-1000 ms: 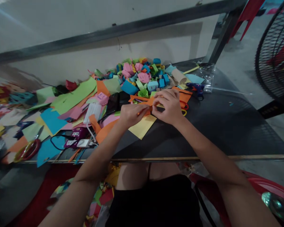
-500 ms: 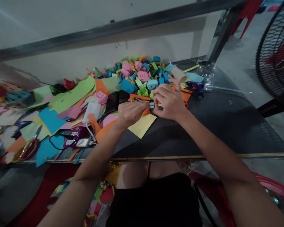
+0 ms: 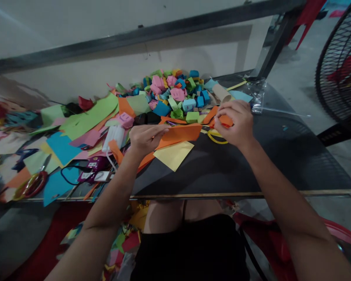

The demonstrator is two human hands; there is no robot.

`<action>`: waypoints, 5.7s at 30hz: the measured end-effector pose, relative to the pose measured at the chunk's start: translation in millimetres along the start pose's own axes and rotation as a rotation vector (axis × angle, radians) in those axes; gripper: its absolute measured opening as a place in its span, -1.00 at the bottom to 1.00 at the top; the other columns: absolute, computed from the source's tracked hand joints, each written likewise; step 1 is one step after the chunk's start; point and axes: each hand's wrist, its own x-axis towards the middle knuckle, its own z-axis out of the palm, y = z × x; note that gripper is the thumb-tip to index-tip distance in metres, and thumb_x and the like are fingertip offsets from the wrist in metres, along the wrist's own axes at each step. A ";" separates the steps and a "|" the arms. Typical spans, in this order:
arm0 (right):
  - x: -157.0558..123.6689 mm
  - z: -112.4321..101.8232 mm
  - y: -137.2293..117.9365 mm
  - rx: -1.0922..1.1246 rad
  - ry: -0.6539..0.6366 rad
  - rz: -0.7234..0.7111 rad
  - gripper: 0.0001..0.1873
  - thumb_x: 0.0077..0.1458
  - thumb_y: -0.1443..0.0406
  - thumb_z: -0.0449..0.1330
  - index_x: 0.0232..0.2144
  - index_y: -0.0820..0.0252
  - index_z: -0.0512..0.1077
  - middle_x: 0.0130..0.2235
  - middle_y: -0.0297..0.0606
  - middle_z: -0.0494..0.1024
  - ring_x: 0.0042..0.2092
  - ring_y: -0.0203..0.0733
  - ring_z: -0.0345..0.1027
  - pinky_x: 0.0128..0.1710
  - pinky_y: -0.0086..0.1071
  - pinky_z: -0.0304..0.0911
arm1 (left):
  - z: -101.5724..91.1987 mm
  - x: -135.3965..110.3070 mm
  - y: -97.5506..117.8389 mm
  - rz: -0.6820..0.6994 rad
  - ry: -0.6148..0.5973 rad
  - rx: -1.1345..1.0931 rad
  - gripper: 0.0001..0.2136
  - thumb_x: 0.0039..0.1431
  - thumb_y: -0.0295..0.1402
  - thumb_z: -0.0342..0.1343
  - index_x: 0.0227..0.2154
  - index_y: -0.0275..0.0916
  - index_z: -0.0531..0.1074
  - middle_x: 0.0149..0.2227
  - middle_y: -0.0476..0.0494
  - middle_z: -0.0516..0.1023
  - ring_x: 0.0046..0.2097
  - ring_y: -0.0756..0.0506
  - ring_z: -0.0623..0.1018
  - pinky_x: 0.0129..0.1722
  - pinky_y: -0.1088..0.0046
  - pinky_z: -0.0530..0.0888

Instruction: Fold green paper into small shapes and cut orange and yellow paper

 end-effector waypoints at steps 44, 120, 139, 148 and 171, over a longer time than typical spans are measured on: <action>-8.4 46.3 11.6 0.514 -0.658 0.881 -0.50 -0.05 -0.06 0.42 -0.41 0.12 0.28 -0.49 -0.33 0.39 -0.47 -0.26 0.32 -0.46 -0.37 0.28 | 80.2 -29.8 -54.8 -1.127 0.646 -1.206 -0.67 -0.05 -0.31 0.50 -0.22 -0.25 0.58 0.03 -0.28 0.66 0.26 -0.32 0.51 0.32 0.07 0.41; -36.1 74.4 -6.2 1.398 -1.021 0.735 -0.05 -0.12 -0.57 -0.15 -0.37 0.15 0.32 -0.40 -0.35 0.33 -0.53 -0.33 0.29 -0.54 -0.39 0.41 | 85.8 -32.7 -35.2 -1.118 0.635 -1.192 -0.67 -0.01 -0.31 0.49 -0.18 -0.23 0.59 0.01 -0.22 0.67 0.28 -0.29 0.50 0.32 0.13 0.42; -19.5 52.1 -4.2 1.417 -0.825 0.739 -0.04 -0.26 -0.62 -0.15 -0.41 0.09 0.23 -0.41 -0.34 0.22 -0.48 -0.27 0.19 -0.48 -0.31 0.40 | 72.6 -32.3 -55.5 -1.245 0.752 -1.168 -0.85 0.08 -0.42 0.37 -0.29 -0.25 0.54 0.04 -0.27 0.65 0.26 -0.33 0.52 0.30 -0.02 0.43; -12.9 38.0 3.7 1.300 -0.941 0.747 -0.05 -0.23 -0.61 -0.19 -0.41 0.10 0.21 -0.42 -0.34 0.21 -0.48 -0.28 0.20 -0.48 -0.36 0.37 | 71.2 -29.3 -54.8 -1.259 0.771 -1.202 -0.79 0.10 -0.48 0.34 -0.20 -0.29 0.52 0.15 -0.32 0.58 0.32 -0.30 0.45 0.33 0.04 0.41; -17.8 57.6 -2.2 0.538 -0.616 0.832 -0.23 -0.11 -0.48 0.02 -0.41 0.07 0.28 -0.43 -0.27 0.36 -0.42 -0.12 0.37 -0.40 -0.18 0.43 | 74.5 -27.3 -41.7 -1.225 0.631 -1.252 -0.73 0.03 -0.44 0.41 -0.19 -0.28 0.55 0.02 -0.24 0.67 0.25 -0.26 0.52 0.30 0.15 0.46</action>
